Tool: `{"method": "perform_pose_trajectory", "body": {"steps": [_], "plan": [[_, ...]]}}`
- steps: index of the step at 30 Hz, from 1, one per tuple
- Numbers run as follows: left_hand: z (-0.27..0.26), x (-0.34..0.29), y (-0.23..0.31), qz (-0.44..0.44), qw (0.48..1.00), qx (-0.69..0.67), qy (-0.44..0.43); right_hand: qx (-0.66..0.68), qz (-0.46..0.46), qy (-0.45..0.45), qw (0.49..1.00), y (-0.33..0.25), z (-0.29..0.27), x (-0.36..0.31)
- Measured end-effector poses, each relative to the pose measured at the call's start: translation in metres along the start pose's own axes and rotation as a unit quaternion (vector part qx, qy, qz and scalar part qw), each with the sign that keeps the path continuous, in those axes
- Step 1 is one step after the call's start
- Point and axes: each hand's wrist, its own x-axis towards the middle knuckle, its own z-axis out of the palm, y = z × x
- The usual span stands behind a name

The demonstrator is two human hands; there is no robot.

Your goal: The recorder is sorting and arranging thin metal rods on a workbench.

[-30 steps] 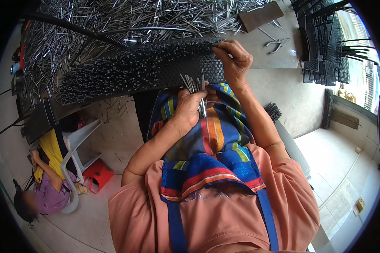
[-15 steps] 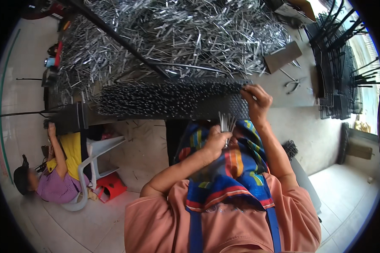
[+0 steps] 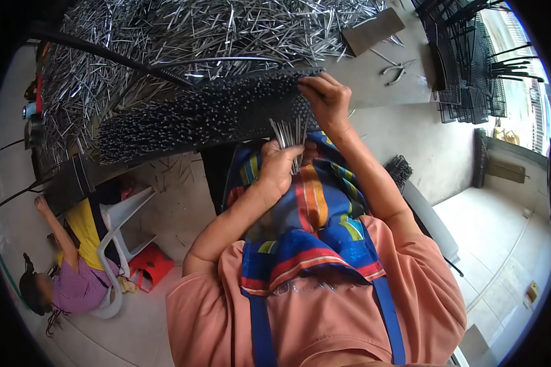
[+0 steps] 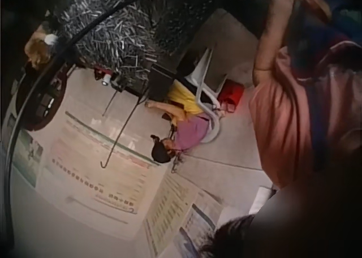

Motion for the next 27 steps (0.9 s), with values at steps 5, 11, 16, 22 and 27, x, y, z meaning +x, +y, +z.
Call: {"method": "perform_pose_trajectory", "body": {"steps": [5, 11, 16, 22, 27], "plan": [[0.001, 0.003, -0.002, 0.012, 0.998, -0.064, 0.005, -0.067, -0.031, -0.045, 0.996, 0.003, -0.010, -0.009], [-0.001, 0.003, -0.003, 0.015, 0.997, -0.079, -0.011, 0.021, 0.135, -0.072, 0.988, 0.001, -0.029, -0.041], [0.001, 0.006, -0.007, 0.018, 0.998, -0.058, -0.026, 0.078, 0.178, -0.019, 0.981, 0.000, -0.024, -0.043], [-0.001, 0.003, -0.007, -0.008, 0.997, -0.073, -0.014, -0.109, -0.068, -0.027, 0.991, -0.007, -0.004, 0.008], [-0.005, 0.003, -0.003, 0.000, 0.997, -0.080, -0.010, -0.143, -0.094, -0.035, 0.985, 0.006, -0.007, -0.009]]}}
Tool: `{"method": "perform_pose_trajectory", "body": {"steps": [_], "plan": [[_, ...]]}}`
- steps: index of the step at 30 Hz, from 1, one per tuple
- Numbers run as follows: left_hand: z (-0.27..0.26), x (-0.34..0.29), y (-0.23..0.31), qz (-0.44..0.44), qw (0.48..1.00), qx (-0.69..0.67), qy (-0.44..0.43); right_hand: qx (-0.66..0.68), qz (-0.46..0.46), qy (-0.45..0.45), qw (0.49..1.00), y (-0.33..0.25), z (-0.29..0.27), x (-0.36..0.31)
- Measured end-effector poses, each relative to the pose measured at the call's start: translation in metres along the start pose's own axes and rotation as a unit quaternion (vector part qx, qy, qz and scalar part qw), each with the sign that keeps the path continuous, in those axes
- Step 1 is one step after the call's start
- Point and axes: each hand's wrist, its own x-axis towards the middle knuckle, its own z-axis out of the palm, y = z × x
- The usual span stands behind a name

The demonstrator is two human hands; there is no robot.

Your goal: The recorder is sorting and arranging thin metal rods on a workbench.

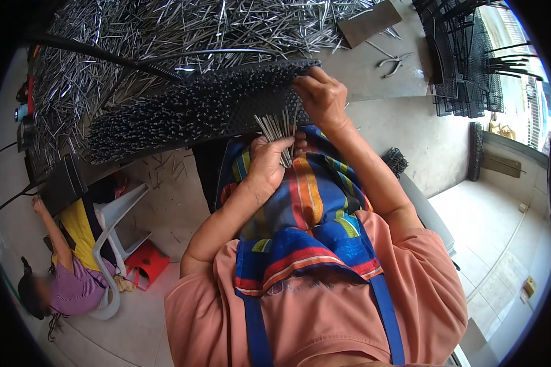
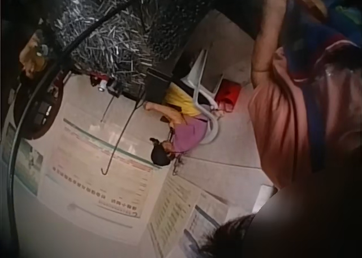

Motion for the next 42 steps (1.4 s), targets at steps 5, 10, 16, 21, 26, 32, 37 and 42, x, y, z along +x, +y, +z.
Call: {"method": "perform_pose_trajectory", "body": {"steps": [5, 10, 16, 21, 26, 32, 37, 42], "plan": [[0.005, 0.002, 0.003, -0.006, 0.999, -0.044, -0.006, -0.018, -0.013, 0.031, 0.999, -0.015, -0.010, -0.010], [0.009, 0.003, -0.003, -0.013, 1.000, -0.001, -0.028, 0.374, 0.382, -0.152, 0.831, -0.004, -0.024, -0.036], [0.021, 0.001, -0.009, -0.048, 0.998, 0.004, -0.049, 0.389, 0.465, -0.096, 0.789, -0.013, -0.037, -0.053], [0.026, 0.002, -0.011, -0.036, 0.999, 0.026, -0.018, 0.399, 0.421, -0.039, 0.813, -0.021, -0.030, -0.066], [0.037, -0.001, -0.004, -0.022, 0.995, 0.092, -0.026, 0.494, 0.454, 0.045, 0.740, -0.012, -0.042, -0.054], [0.049, 0.002, -0.007, -0.035, 0.988, 0.142, -0.040, 0.527, 0.540, -0.121, 0.646, 0.013, -0.063, -0.057], [0.047, 0.008, -0.012, -0.020, 0.989, 0.139, -0.041, 0.495, 0.507, -0.162, 0.687, 0.020, -0.063, -0.053], [0.039, 0.013, -0.015, -0.028, 0.993, 0.115, 0.029, 0.441, 0.422, 0.088, 0.787, 0.013, -0.060, -0.032]]}}
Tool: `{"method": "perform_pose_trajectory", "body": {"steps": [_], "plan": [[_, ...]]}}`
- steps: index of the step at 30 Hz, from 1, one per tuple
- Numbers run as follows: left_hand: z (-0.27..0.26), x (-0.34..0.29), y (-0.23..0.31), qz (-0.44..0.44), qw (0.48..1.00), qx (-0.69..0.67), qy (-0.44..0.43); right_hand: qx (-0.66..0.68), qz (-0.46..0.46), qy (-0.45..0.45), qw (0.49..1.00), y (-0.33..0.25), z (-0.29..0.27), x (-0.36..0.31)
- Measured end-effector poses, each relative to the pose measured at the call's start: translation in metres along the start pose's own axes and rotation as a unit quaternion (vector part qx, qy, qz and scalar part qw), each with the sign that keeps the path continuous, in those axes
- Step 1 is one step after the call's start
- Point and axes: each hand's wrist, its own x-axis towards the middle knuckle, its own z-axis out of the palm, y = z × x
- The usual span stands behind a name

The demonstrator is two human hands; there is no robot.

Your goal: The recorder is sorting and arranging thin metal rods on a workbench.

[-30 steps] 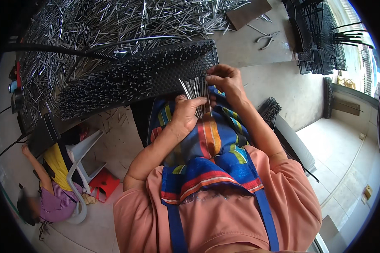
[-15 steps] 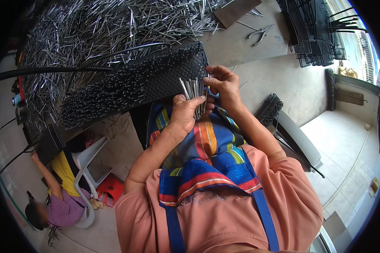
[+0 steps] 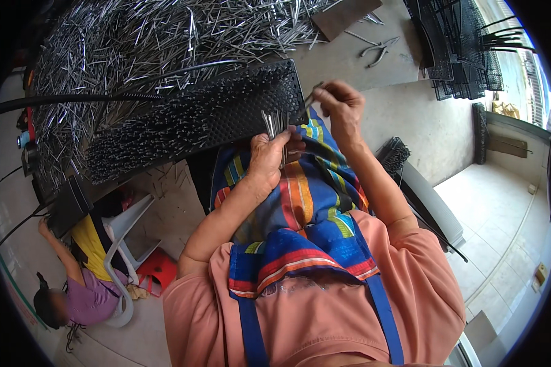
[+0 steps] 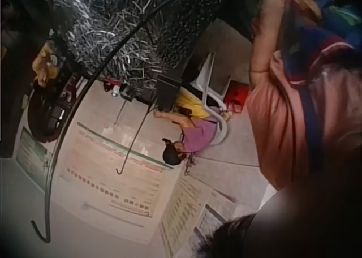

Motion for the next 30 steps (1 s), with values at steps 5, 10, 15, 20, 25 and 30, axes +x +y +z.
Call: {"method": "perform_pose_trajectory", "body": {"steps": [5, 10, 15, 20, 25, 30], "plan": [[-0.003, -0.002, -0.006, -0.004, 1.000, -0.007, 0.002, -0.083, -0.218, 0.015, 0.972, 0.011, 0.010, 0.034], [-0.002, -0.006, 0.001, -0.007, 1.000, -0.022, -0.012, -0.191, -0.339, -0.052, 0.920, 0.014, 0.019, 0.041], [-0.007, -0.001, -0.002, 0.020, 1.000, -0.017, -0.011, -0.174, -0.336, -0.060, 0.923, 0.014, 0.020, 0.039], [-0.007, 0.002, -0.002, 0.030, 0.999, -0.026, -0.018, -0.211, -0.340, -0.056, 0.915, 0.013, 0.024, 0.042], [-0.007, -0.001, 0.000, 0.024, 0.998, -0.063, -0.005, -0.204, -0.319, -0.040, 0.925, 0.025, 0.022, 0.039], [-0.009, 0.003, -0.002, 0.013, 0.997, -0.074, -0.015, -0.318, -0.356, -0.026, 0.878, 0.042, 0.025, 0.036]]}}
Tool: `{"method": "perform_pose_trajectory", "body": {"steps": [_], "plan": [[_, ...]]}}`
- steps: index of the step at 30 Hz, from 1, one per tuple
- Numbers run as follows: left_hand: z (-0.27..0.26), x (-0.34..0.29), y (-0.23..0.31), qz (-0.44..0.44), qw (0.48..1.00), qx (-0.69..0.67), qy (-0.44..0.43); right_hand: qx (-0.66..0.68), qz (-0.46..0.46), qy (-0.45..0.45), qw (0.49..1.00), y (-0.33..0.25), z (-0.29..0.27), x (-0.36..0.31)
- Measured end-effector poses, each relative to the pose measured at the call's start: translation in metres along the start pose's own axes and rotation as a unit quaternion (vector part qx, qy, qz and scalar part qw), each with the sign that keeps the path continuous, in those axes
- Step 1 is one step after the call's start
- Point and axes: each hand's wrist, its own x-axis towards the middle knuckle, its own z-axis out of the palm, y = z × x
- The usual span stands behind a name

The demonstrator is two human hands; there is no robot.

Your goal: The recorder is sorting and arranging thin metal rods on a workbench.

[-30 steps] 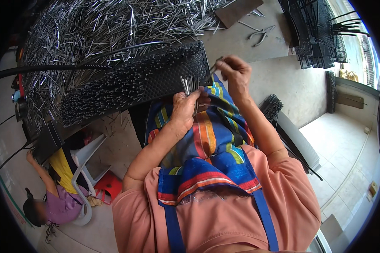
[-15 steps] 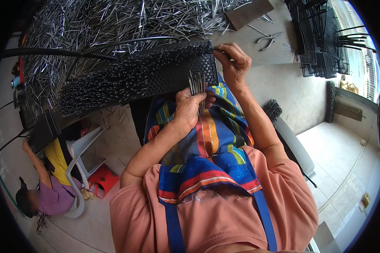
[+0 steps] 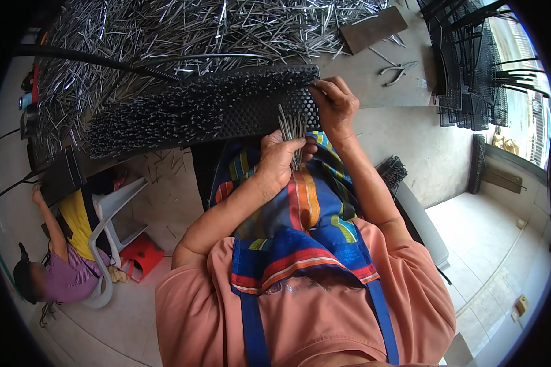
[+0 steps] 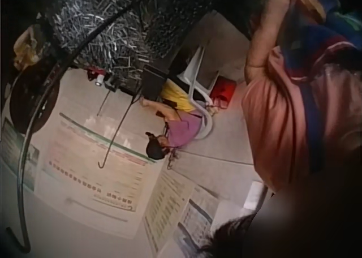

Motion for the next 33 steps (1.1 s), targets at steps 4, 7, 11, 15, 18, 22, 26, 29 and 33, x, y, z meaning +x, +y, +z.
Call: {"method": "perform_pose_trajectory", "body": {"steps": [4, 7, 11, 15, 18, 22, 26, 29, 33], "plan": [[0.000, 0.001, 0.000, 0.006, 1.000, -0.013, -0.006, 0.044, 0.055, 0.049, 0.996, -0.016, -0.002, 0.006], [0.002, 0.000, 0.003, 0.018, 1.000, -0.021, -0.006, 0.003, 0.017, 0.012, 1.000, -0.012, -0.003, 0.015], [0.003, -0.001, 0.004, 0.015, 1.000, -0.023, -0.006, -0.102, -0.018, -0.029, 0.994, -0.012, -0.008, 0.017], [0.000, 0.001, 0.004, 0.006, 0.999, -0.032, -0.031, -0.006, 0.082, -0.065, 0.994, -0.020, -0.025, 0.001], [0.000, 0.001, 0.003, 0.003, 0.998, -0.013, -0.059, 0.182, 0.300, -0.181, 0.919, -0.028, -0.034, -0.009], [0.006, -0.002, 0.001, 0.000, 0.998, -0.041, -0.045, 0.310, 0.404, -0.247, 0.824, -0.015, -0.042, -0.011], [0.003, -0.004, 0.004, 0.013, 1.000, -0.024, -0.006, 0.306, 0.382, -0.057, 0.870, -0.021, -0.045, -0.001], [0.002, -0.005, 0.002, -0.026, 0.999, 0.007, 0.039, 0.314, 0.240, 0.136, 0.909, -0.019, -0.035, 0.010], [0.003, -0.004, 0.000, 0.013, 0.999, 0.026, 0.023, 0.196, 0.116, 0.100, 0.969, -0.006, -0.022, 0.021]]}}
